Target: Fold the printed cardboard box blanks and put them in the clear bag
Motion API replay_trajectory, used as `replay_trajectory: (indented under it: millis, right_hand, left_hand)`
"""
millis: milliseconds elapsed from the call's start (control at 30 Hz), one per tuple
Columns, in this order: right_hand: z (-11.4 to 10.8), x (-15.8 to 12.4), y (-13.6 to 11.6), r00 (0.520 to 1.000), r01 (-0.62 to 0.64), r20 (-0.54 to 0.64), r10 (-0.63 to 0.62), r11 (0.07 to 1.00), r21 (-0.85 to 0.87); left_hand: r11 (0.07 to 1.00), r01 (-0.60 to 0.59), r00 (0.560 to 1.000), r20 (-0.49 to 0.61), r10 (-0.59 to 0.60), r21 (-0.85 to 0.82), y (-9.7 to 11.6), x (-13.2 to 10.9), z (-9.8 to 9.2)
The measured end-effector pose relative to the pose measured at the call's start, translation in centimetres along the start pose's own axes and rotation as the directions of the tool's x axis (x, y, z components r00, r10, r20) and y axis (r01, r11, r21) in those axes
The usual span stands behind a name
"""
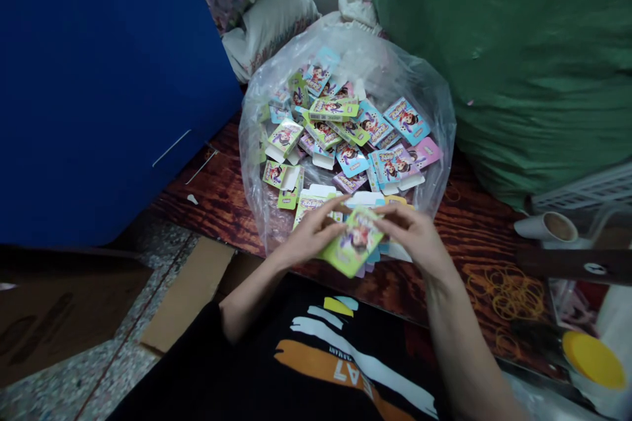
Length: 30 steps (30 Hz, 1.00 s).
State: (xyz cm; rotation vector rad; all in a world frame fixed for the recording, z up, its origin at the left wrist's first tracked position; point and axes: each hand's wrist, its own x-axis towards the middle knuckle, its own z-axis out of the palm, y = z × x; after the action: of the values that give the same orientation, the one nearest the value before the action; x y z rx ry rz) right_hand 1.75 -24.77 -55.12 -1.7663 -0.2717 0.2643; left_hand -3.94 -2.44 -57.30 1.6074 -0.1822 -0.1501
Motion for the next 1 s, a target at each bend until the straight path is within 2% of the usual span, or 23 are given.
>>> replay_trajectory:
  millis: [33,100,167,200,233,300,367,433,500,567,633,700,767,800,833,867,900,933,967,1000]
  right_hand:
    - [-0.2,1.4,-0.1,0.995,0.029,-0.101,-0.024,0.998,0.047]
    - [-0.6,4.2,-0.3,0.958,0.147,-0.259,-0.119,0.985,0.092]
    - [-0.2,6.1,-0.2,0.935,0.222,-0.290,-0.203,0.974,0.034]
    - [0.5,6.5,0.1,0.938,0.233,-0.255,-0.234,0.972,-0.034]
    - [1.5,6.6,0.4,0.948,0.234,-0.192,-0.255,0.964,-0.125]
    - [4.1,5.9,1.3,0.968,0.240,0.015,-0.251,0.906,-0.347]
    - [6.9,4.9,2.2,0.954,0.289,0.233,-0.189,0.789,-0.542]
    - [8.9,4.1,2.6,0.925,0.358,0.344,-0.160,0.666,-0.654]
    - [9.9,4.0,2.6,0.910,0.408,0.365,-0.195,0.576,-0.708]
    - [9.8,4.2,2.2,0.912,0.410,0.344,-0.225,0.557,-0.722]
    - [9.1,4.4,1.5,0.925,0.378,0.302,-0.230,0.626,-0.682]
    - [7.8,4.1,0.5,0.937,0.347,0.240,-0.253,0.741,-0.575]
    - [6.4,3.3,-0.9,0.935,0.354,0.173,-0.309,0.830,-0.431]
    - [5.8,2.7,-1.7,0.930,0.367,0.146,-0.337,0.857,-0.362]
    - [5.2,2.1,-2.6,0.925,0.379,0.126,-0.358,0.875,-0.300]
    - [4.6,1.5,-3.4,0.922,0.386,0.119,-0.368,0.889,-0.244]
    - [4.2,0.9,-4.1,0.922,0.386,0.126,-0.367,0.902,-0.195]
    - [3.8,0.4,-4.7,0.924,0.375,0.142,-0.356,0.915,-0.149]
    - [3.5,0.0,-5.1,0.928,0.357,0.159,-0.338,0.928,-0.106]
    - [3.2,-0.2,-5.2,0.934,0.329,0.171,-0.314,0.942,-0.069]
  left_hand:
    - [1.000,-0.010,0.991,-0.133,0.008,-0.019,0.0,0.1,-0.4]
    - [0.998,-0.058,0.917,-0.395,0.053,0.000,-0.2,0.3,-1.2]
    - [0.996,-0.081,0.837,-0.540,0.089,0.038,-0.7,0.1,-2.1]
    - [0.996,-0.075,0.821,-0.564,0.091,0.051,-1.1,0.0,-2.5]
    - [0.996,-0.061,0.816,-0.571,0.086,0.062,-1.5,-0.2,-2.8]
    - [0.996,-0.018,0.819,-0.570,0.067,0.091,-2.3,-0.5,-3.2]
    - [0.990,0.015,0.823,-0.565,0.066,0.137,-3.0,-0.7,-3.3]
    - [0.983,0.023,0.826,-0.558,0.085,0.184,-3.3,-0.7,-3.3]
    - [0.974,0.017,0.830,-0.546,0.112,0.227,-3.2,-0.7,-3.4]
    - [0.965,0.016,0.833,-0.537,0.133,0.263,-2.6,-0.6,-3.5]
    - [0.958,0.019,0.837,-0.528,0.142,0.288,-1.8,-0.7,-3.6]
    - [0.961,0.014,0.852,-0.506,0.134,0.278,-0.8,-0.8,-3.7]
    - [0.982,0.003,0.915,-0.397,0.074,0.188,0.2,-1.0,-3.6]
    - [0.994,0.008,0.960,-0.279,0.022,0.105,0.6,-1.1,-3.6]
    - [1.000,0.031,0.993,-0.114,-0.030,0.003,1.0,-1.1,-3.4]
    - [0.992,0.071,0.995,0.078,-0.063,-0.102,1.2,-1.1,-3.1]
    - [0.973,0.127,0.961,0.267,-0.073,-0.194,1.4,-1.0,-2.7]
    - [0.945,0.191,0.902,0.427,-0.063,-0.265,1.4,-0.9,-2.2]
    - [0.914,0.253,0.841,0.539,-0.045,-0.318,1.3,-0.7,-1.6]
    - [0.881,0.308,0.803,0.594,-0.038,-0.360,1.2,-0.6,-0.9]
